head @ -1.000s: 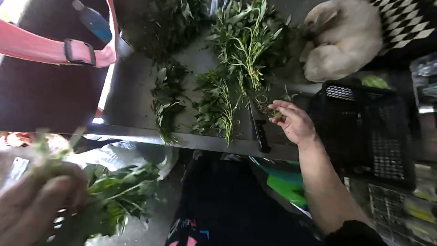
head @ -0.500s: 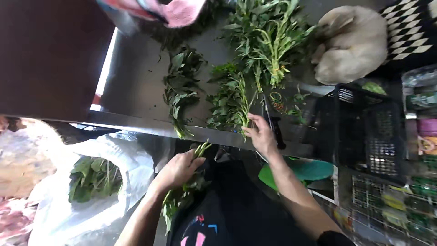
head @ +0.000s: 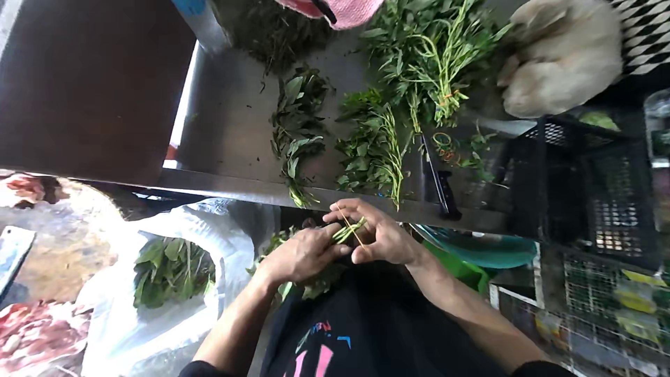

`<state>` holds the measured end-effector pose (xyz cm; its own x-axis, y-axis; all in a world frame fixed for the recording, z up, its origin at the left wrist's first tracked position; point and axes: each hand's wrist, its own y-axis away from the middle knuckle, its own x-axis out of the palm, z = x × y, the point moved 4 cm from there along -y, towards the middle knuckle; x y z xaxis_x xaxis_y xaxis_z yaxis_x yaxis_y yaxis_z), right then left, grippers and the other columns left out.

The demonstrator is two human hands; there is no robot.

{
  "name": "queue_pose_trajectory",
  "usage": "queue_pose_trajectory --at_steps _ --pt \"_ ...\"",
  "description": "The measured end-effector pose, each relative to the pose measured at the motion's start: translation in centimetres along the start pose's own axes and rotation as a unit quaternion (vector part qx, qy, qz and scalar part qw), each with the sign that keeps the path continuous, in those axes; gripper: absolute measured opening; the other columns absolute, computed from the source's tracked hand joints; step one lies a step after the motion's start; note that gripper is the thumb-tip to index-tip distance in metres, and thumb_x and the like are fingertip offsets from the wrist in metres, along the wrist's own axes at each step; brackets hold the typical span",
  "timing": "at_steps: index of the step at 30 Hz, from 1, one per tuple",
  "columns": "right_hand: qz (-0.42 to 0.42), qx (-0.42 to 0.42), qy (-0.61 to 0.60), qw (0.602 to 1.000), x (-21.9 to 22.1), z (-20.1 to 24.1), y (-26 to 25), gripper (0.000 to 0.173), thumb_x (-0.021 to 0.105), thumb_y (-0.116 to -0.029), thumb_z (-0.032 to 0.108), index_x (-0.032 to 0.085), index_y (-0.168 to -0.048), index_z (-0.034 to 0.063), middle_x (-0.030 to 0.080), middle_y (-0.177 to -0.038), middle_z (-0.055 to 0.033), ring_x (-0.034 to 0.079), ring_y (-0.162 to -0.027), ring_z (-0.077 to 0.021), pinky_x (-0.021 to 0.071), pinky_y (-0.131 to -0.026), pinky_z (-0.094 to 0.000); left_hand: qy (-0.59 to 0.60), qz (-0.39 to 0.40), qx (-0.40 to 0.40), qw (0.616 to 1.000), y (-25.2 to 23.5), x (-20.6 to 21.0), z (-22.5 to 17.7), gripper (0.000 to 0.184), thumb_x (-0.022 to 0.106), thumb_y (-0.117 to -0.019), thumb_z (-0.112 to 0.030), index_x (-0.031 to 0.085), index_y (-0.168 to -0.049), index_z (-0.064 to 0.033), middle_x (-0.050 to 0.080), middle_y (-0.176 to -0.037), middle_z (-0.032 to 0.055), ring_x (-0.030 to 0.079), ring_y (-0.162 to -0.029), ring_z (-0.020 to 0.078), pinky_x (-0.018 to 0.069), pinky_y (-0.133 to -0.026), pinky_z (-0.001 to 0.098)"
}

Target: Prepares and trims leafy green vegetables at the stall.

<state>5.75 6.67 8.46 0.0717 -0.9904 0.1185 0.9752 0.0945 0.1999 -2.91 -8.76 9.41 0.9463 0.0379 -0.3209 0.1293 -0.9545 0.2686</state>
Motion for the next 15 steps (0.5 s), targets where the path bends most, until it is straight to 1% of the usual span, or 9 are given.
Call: queue_pose_trajectory --at_steps 1,3,4,6,8,9,11,13,15 --pt "0.010 -0.003 -0.041 0.999 0.2 -0.1 0.0 0.089 0.086 -0.0749 0.055 0.049 -0.141 0.0096 0.067 -0.133 -0.0040 0.072 -0.084 -0.0086 0.0591 -0.056 -0.0240 0.007 -0.015 0.019 1.000 0.2 0.0 0.0 0.037 0.052 -0.1069 -0.036 0.060 -0.117 -0.0007 0.063 -0.082 0.0115 0.063 -0.074 0.0207 0.0535 -0.071 0.0420" --pt "0.015 -0.015 -0.092 0.995 0.3 -0.3 0.1 0.077 0.087 -0.0788 0.045 0.051 -0.139 0.0120 0.067 -0.132 -0.0036 0.073 -0.085 -0.0097 0.0603 -0.057 -0.0241 0.024 -0.040 0.045 0.998 0.6 0.2 0.2 0.036 0.052 -0.1070 -0.035 0.060 -0.114 -0.0007 0.062 -0.080 0.0095 0.061 -0.070 0.0174 0.0528 -0.068 0.0378" --pt "0.004 -0.030 -0.107 0.994 0.3 -0.3 0.1 0.068 0.085 -0.0819 0.042 0.055 -0.135 0.0126 0.068 -0.130 -0.0042 0.073 -0.085 -0.0099 0.0604 -0.058 -0.0237 0.030 -0.047 0.051 0.997 0.7 0.3 0.4 0.036 0.051 -0.1073 -0.035 0.059 -0.114 -0.0008 0.060 -0.078 0.0085 0.059 -0.069 0.0161 0.0521 -0.067 0.0362" --pt "-0.037 -0.062 -0.122 0.990 -0.1 0.0 -0.2 0.047 0.081 -0.0881 0.035 0.065 -0.126 0.0129 0.072 -0.123 -0.0046 0.072 -0.079 -0.0076 0.0591 -0.058 -0.0211 0.042 -0.053 0.042 0.997 0.7 0.3 0.6 0.039 0.050 -0.1078 -0.036 0.059 -0.118 -0.0003 0.061 -0.080 0.0080 0.060 -0.071 0.0146 0.0529 -0.068 0.0348" --pt "-0.067 -0.085 -0.112 0.988 -0.4 0.3 -0.5 0.035 0.079 -0.0904 0.031 0.072 -0.119 0.0118 0.075 -0.116 -0.0036 0.070 -0.073 -0.0047 0.0587 -0.059 -0.0197 0.058 -0.062 0.033 0.996 0.8 0.3 0.8 0.039 0.048 -0.1084 -0.037 0.060 -0.119 -0.0010 0.063 -0.083 0.0078 0.061 -0.073 0.0137 0.0533 -0.070 0.0343" --pt "-0.070 -0.090 -0.110 0.987 -0.6 0.5 -0.5 0.033 0.079 -0.0910 0.030 0.074 -0.117 0.0110 0.076 -0.114 -0.0036 0.070 -0.074 -0.0049 0.0595 -0.061 -0.0201 0.070 -0.067 0.037 0.995 0.8 0.3 1.0 0.040 0.047 -0.1089 -0.037 0.060 -0.118 -0.0014 0.063 -0.083 0.0068 0.060 -0.073 0.0122 0.0529 -0.070 0.0326" --pt "-0.084 -0.091 -0.123 0.985 -0.8 0.6 -0.5 0.031 0.077 -0.0920 0.030 0.076 -0.116 0.0110 0.076 -0.113 -0.0044 0.070 -0.072 -0.0050 0.0596 -0.062 -0.0198 0.102 -0.073 0.058 0.990 1.1 0.2 1.4 0.041 0.043 -0.1102 -0.036 0.062 -0.118 -0.0008 0.065 -0.088 0.0051 0.062 -0.077 0.0079 0.0544 -0.075 0.0282" --pt "-0.110 -0.093 -0.157 0.977 -1.3 0.3 -0.4 0.030 0.074 -0.0949 0.032 0.076 -0.116 0.0113 0.076 -0.112 -0.0067 0.068 -0.068 -0.0042 0.0574 -0.060 -0.0185 0.137 -0.075 0.074 0.985 1.3 0.2 1.7 0.042 0.039 -0.1114 -0.034 0.063 -0.119 -0.0003 0.068 -0.093 0.0037 0.064 -0.081 0.0053 0.0555 -0.078 0.0257" --pt "-0.134 -0.090 -0.182 0.970 -1.8 -0.1 -0.3 0.026 0.071 -0.0968 0.030 0.075 -0.114 0.0108 0.076 -0.110 -0.0089 0.066 -0.065 -0.0039 0.0547 -0.057 -0.0172 0.166 -0.075 0.074 0.981 1.3 0.2 1.8 0.040 0.037 -0.1121 -0.031 0.062 -0.123 -0.0016 0.071 -0.095 0.0017 0.066 -0.080 0.0043 0.0572 -0.075 0.0248"
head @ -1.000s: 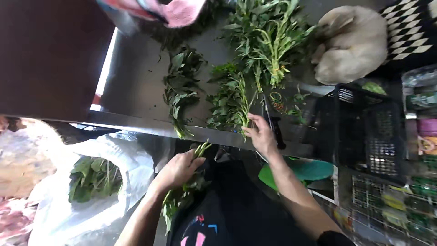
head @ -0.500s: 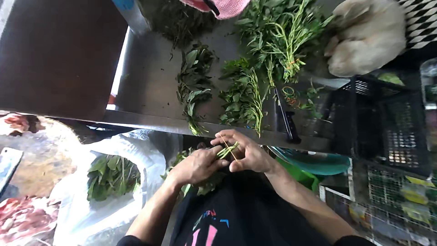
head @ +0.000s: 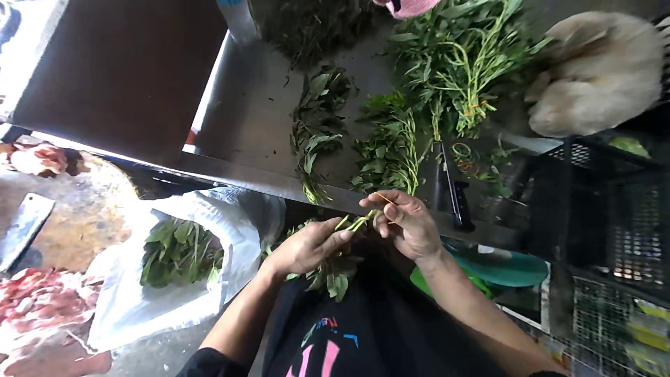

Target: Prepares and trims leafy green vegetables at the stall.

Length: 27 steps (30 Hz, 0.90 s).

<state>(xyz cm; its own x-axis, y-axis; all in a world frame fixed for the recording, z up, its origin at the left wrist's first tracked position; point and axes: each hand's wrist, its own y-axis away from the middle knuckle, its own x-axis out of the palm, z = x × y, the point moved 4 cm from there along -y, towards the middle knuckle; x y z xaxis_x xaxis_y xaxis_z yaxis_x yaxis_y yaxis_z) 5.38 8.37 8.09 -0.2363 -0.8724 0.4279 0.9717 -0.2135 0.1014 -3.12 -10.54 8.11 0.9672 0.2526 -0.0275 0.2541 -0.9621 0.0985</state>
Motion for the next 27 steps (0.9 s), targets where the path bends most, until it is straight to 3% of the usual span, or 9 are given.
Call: queue_pose_trajectory --at_steps 4,9,13,16,21,24,27 --pt "-0.012 0.001 0.061 0.998 0.3 0.1 0.4 0.018 0.074 -0.0945 0.020 0.076 -0.107 0.0076 0.077 -0.104 -0.0055 0.066 -0.064 -0.0032 0.0554 -0.055 -0.0179 0.026 -0.017 -0.014 0.999 -0.4 0.0 -0.3 0.030 0.039 -0.1119 -0.025 0.057 -0.120 -0.0026 0.074 -0.094 0.0015 0.069 -0.073 0.0066 0.0599 -0.066 0.0263" --pt "-0.073 0.000 0.119 0.990 0.7 0.3 0.9 0.005 0.072 -0.0937 0.010 0.076 -0.094 0.0066 0.074 -0.080 0.0017 0.065 -0.059 -0.0039 0.0575 -0.056 -0.0198 0.009 -0.062 -0.027 0.998 -1.0 0.1 -0.2 0.028 0.039 -0.1118 -0.024 0.055 -0.115 -0.0023 0.075 -0.094 0.0037 0.072 -0.072 0.0103 0.0617 -0.066 0.0300" --pt "-0.064 0.009 0.088 0.994 0.1 0.4 1.3 0.008 0.072 -0.0946 0.010 0.076 -0.099 0.0049 0.076 -0.093 -0.0039 0.065 -0.062 -0.0042 0.0568 -0.057 -0.0189 0.018 -0.105 -0.022 0.994 -1.1 0.1 0.0 0.027 0.039 -0.1117 -0.023 0.056 -0.114 -0.0014 0.074 -0.095 0.0054 0.074 -0.079 0.0139 0.0636 -0.073 0.0347" --pt "-0.081 0.017 0.067 0.994 0.2 0.6 1.6 0.011 0.073 -0.0936 0.008 0.076 -0.103 0.0047 0.077 -0.095 -0.0052 0.065 -0.063 -0.0034 0.0550 -0.057 -0.0175 -0.027 -0.148 -0.007 0.989 -1.2 0.0 0.0 0.029 0.040 -0.1107 -0.022 0.061 -0.111 -0.0013 0.068 -0.091 0.0005 0.065 -0.083 0.0044 0.0564 -0.078 0.0261" --pt "-0.126 0.010 0.030 0.991 0.5 0.7 1.2 0.024 0.072 -0.0922 0.006 0.075 -0.116 0.0034 0.075 -0.088 -0.0070 0.062 -0.060 -0.0046 0.0524 -0.054 -0.0168 -0.034 -0.173 0.009 0.984 -2.0 0.7 -0.3 0.027 0.046 -0.1092 -0.021 0.065 -0.103 -0.0033 0.064 -0.082 -0.0034 0.060 -0.074 -0.0009 0.0517 -0.070 0.0194" --pt "-0.080 -0.005 0.000 0.997 0.6 0.6 0.9 0.022 0.075 -0.0926 0.014 0.077 -0.113 0.0063 0.076 -0.091 -0.0057 0.068 -0.069 -0.0065 0.0580 -0.065 -0.0201 -0.029 -0.203 -0.012 0.979 -2.2 1.2 -0.3 0.026 0.045 -0.1094 -0.021 0.064 -0.102 -0.0041 0.063 -0.079 -0.0033 0.060 -0.071 0.0006 0.0523 -0.068 0.0204" --pt "-0.010 -0.024 -0.014 1.000 0.8 0.6 1.0 0.029 0.074 -0.0943 0.028 0.077 -0.116 0.0087 0.077 -0.105 -0.0052 0.073 -0.088 -0.0104 0.0615 -0.081 -0.0260 -0.021 -0.245 -0.031 0.969 -2.3 1.1 -0.2 0.025 0.045 -0.1095 -0.020 0.064 -0.104 -0.0043 0.066 -0.083 -0.0017 0.064 -0.074 0.0034 0.0562 -0.071 0.0233"
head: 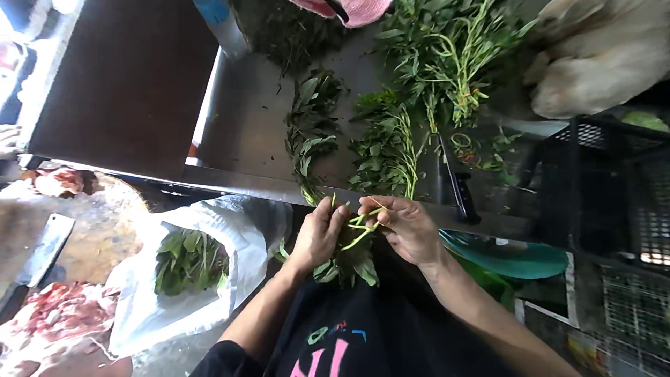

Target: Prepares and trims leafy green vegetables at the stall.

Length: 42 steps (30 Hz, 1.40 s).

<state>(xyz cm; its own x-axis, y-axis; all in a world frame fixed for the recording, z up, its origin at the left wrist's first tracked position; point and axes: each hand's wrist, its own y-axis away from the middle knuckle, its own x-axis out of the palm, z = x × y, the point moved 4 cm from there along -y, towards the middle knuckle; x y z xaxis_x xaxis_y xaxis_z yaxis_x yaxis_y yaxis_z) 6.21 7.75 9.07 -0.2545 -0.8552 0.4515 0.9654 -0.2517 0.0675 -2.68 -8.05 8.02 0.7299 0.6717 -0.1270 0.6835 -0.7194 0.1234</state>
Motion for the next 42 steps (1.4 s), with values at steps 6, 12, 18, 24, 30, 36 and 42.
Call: queue_pose_trajectory --at_steps 6,12,18,24,30,36,42 --pt "-0.046 0.003 0.076 0.996 1.3 -0.1 0.2 0.031 0.078 -0.0915 0.023 0.070 -0.116 0.0045 0.075 -0.110 -0.0111 0.074 -0.096 -0.0199 0.0623 -0.088 -0.0347 -0.030 -0.044 -0.041 0.998 -0.2 -0.2 0.0 0.021 0.049 -0.1086 -0.021 0.062 -0.104 -0.0046 0.067 -0.079 -0.0022 0.065 -0.069 0.0030 0.0570 -0.066 0.0228" --pt "-0.069 -0.081 0.324 0.940 1.8 1.4 -0.2 0.012 0.067 -0.0970 0.009 0.074 -0.104 0.0036 0.077 -0.098 -0.0025 0.074 -0.087 -0.0093 0.0636 -0.079 -0.0236 0.042 -0.077 -0.030 0.996 0.2 -3.4 0.6 0.028 0.039 -0.1102 -0.017 0.062 -0.112 -0.0006 0.076 -0.098 0.0071 0.073 -0.094 0.0165 0.0602 -0.089 0.0397" --pt "-0.149 -0.093 0.254 0.951 -3.1 3.1 0.1 0.012 0.063 -0.1002 0.011 0.074 -0.104 0.0082 0.077 -0.098 -0.0021 0.073 -0.086 -0.0134 0.0634 -0.081 -0.0317 0.232 -0.284 -0.051 0.929 4.1 -13.8 1.5 0.034 0.030 -0.1122 -0.034 0.059 -0.109 -0.0172 0.070 -0.085 -0.0024 0.070 -0.078 0.0132 0.0617 -0.077 0.0356" --pt "-0.275 -0.066 0.153 0.947 -8.9 7.3 0.9 0.017 0.051 -0.1045 0.009 0.067 -0.103 0.0128 0.075 -0.096 0.0020 0.073 -0.082 -0.0099 0.0627 -0.080 -0.0264 0.177 -0.419 -0.004 0.890 9.1 -22.5 -0.5 0.029 0.033 -0.1123 -0.036 0.058 -0.105 -0.0241 0.065 -0.083 -0.0104 0.062 -0.065 0.0028 0.0570 -0.060 0.0208" --pt "-0.253 -0.124 0.165 0.945 -10.0 11.2 0.6 0.015 0.054 -0.1045 0.014 0.068 -0.103 0.0182 0.076 -0.096 0.0039 0.073 -0.085 -0.0091 0.0625 -0.082 -0.0260 0.141 -0.452 0.092 0.876 12.9 -29.8 -0.5 0.032 0.031 -0.1124 -0.039 0.059 -0.112 -0.0220 0.069 -0.089 -0.0075 0.068 -0.072 0.0069 0.0605 -0.068 0.0261" --pt "-0.205 -0.154 0.201 0.945 -9.3 13.1 -0.6 0.011 0.061 -0.1017 0.019 0.072 -0.103 0.0217 0.076 -0.099 0.0058 0.073 -0.084 -0.0072 0.0619 -0.078 -0.0234 0.092 -0.442 0.090 0.888 11.2 -28.1 -7.4 0.037 0.021 -0.1112 -0.020 0.057 -0.104 -0.0210 0.070 -0.092 -0.0121 0.068 -0.078 0.0003 0.0567 -0.075 0.0156" --pt "-0.189 -0.144 0.210 0.949 -9.7 14.4 -0.1 0.010 0.064 -0.1008 0.019 0.073 -0.104 0.0203 0.076 -0.099 0.0049 0.073 -0.083 -0.0068 0.0619 -0.077 -0.0225 0.147 -0.398 0.096 0.900 10.3 -27.3 -7.2 0.035 0.027 -0.1115 -0.021 0.061 -0.105 -0.0210 0.070 -0.091 -0.0103 0.068 -0.081 0.0013 0.0572 -0.076 0.0172"
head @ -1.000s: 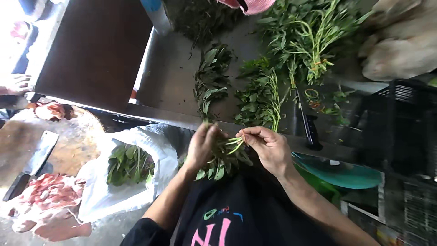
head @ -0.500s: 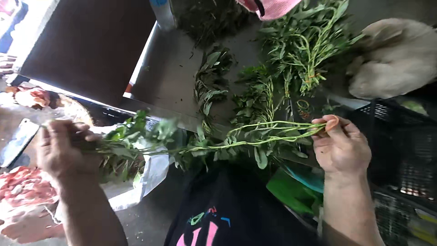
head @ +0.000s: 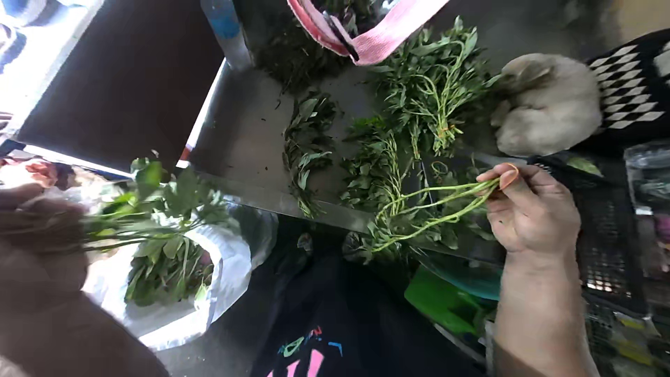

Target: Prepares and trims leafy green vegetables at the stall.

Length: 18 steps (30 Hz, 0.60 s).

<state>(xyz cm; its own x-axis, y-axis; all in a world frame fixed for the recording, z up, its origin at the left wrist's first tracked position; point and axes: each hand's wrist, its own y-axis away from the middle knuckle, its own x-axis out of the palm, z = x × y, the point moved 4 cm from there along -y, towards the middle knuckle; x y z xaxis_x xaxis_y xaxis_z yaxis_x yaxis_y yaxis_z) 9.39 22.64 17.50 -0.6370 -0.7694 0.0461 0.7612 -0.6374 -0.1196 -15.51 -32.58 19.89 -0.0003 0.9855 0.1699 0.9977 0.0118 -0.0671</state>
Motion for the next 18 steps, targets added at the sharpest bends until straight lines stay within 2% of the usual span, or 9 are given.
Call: queue_pose_trajectory --at_steps 1,3,5,7,8,11,15,17,18 --pt "0.027 0.001 0.008 1.000 1.1 0.4 0.2 0.010 0.065 -0.0999 0.020 0.074 -0.104 0.0200 0.076 -0.098 0.0044 0.072 -0.083 -0.0069 0.0619 -0.076 -0.0225 0.006 0.035 -0.007 0.999 0.8 1.9 0.4 0.034 0.030 -0.1126 -0.029 0.063 -0.110 -0.0209 0.070 -0.094 -0.0088 0.068 -0.081 0.0034 0.0585 -0.074 0.0210" --pt "0.107 -0.022 0.056 0.992 5.2 1.8 0.8 0.009 0.070 -0.0975 0.025 0.076 -0.104 0.0234 0.076 -0.097 0.0067 0.072 -0.083 -0.0054 0.0618 -0.076 -0.0218 -0.004 0.069 -0.042 0.997 3.5 9.0 0.4 0.029 0.038 -0.1105 -0.035 0.064 -0.108 -0.0231 0.072 -0.093 -0.0063 0.069 -0.073 0.0069 0.0605 -0.064 0.0236" --pt "0.177 -0.075 0.132 0.972 10.1 3.6 1.7 0.010 0.072 -0.0961 0.029 0.075 -0.104 0.0234 0.075 -0.095 0.0091 0.072 -0.084 -0.0048 0.0625 -0.076 -0.0236 0.019 0.202 -0.095 0.974 5.9 15.0 2.1 0.023 0.043 -0.1095 -0.037 0.061 -0.115 -0.0222 0.072 -0.106 -0.0006 0.073 -0.083 0.0157 0.0646 -0.069 0.0335" --pt "0.211 -0.101 0.171 0.957 14.7 4.9 2.2 0.011 0.075 -0.0926 0.024 0.073 -0.102 0.0171 0.075 -0.093 0.0075 0.072 -0.079 -0.0046 0.0635 -0.070 -0.0234 0.052 0.317 -0.136 0.937 7.5 19.6 4.0 0.023 0.041 -0.1106 -0.027 0.059 -0.115 -0.0136 0.070 -0.114 0.0071 0.073 -0.095 0.0234 0.0650 -0.080 0.0425" --pt "0.217 -0.096 0.186 0.954 16.4 5.0 2.0 0.012 0.076 -0.0907 0.021 0.073 -0.100 0.0149 0.075 -0.091 0.0066 0.070 -0.076 -0.0040 0.0624 -0.067 -0.0226 0.058 0.346 -0.153 0.924 8.1 21.4 4.6 0.025 0.039 -0.1112 -0.024 0.059 -0.115 -0.0099 0.071 -0.113 0.0097 0.074 -0.096 0.0238 0.0646 -0.082 0.0427" --pt "0.210 -0.053 0.217 0.952 18.7 3.9 0.6 0.013 0.078 -0.0915 0.019 0.071 -0.100 0.0119 0.072 -0.083 0.0039 0.068 -0.065 -0.0042 0.0614 -0.059 -0.0219 0.026 0.330 -0.171 0.928 9.1 24.6 6.5 0.026 0.037 -0.1122 -0.027 0.057 -0.109 -0.0101 0.070 -0.093 0.0049 0.070 -0.081 0.0128 0.0606 -0.074 0.0309" --pt "0.180 -0.015 0.237 0.955 19.2 2.3 -0.1 0.014 0.078 -0.0916 0.019 0.069 -0.100 0.0128 0.071 -0.078 0.0026 0.068 -0.061 -0.0065 0.0611 -0.056 -0.0243 -0.021 0.274 -0.147 0.950 8.9 25.3 8.6 0.025 0.038 -0.1120 -0.031 0.054 -0.112 -0.0123 0.065 -0.085 0.0020 0.064 -0.072 0.0101 0.0561 -0.066 0.0279" --pt "0.176 -0.010 0.236 0.956 19.4 1.5 0.1 0.021 0.080 -0.0906 0.020 0.068 -0.106 0.0115 0.072 -0.081 0.0010 0.070 -0.063 -0.0081 0.0631 -0.058 -0.0264 -0.043 0.266 -0.122 0.955 9.2 25.6 9.8 0.021 0.038 -0.1118 -0.030 0.053 -0.113 -0.0141 0.058 -0.079 0.0011 0.057 -0.064 0.0100 0.0510 -0.057 0.0267" --pt "0.176 -0.006 0.233 0.956 19.6 1.1 0.2 0.024 0.080 -0.0903 0.021 0.067 -0.108 0.0113 0.072 -0.083 0.0002 0.071 -0.066 -0.0086 0.0635 -0.060 -0.0269 -0.043 0.265 -0.112 0.957 9.4 25.7 10.2 0.022 0.039 -0.1118 -0.030 0.053 -0.117 -0.0141 0.060 -0.082 0.0018 0.059 -0.066 0.0111 0.0533 -0.059 0.0282"
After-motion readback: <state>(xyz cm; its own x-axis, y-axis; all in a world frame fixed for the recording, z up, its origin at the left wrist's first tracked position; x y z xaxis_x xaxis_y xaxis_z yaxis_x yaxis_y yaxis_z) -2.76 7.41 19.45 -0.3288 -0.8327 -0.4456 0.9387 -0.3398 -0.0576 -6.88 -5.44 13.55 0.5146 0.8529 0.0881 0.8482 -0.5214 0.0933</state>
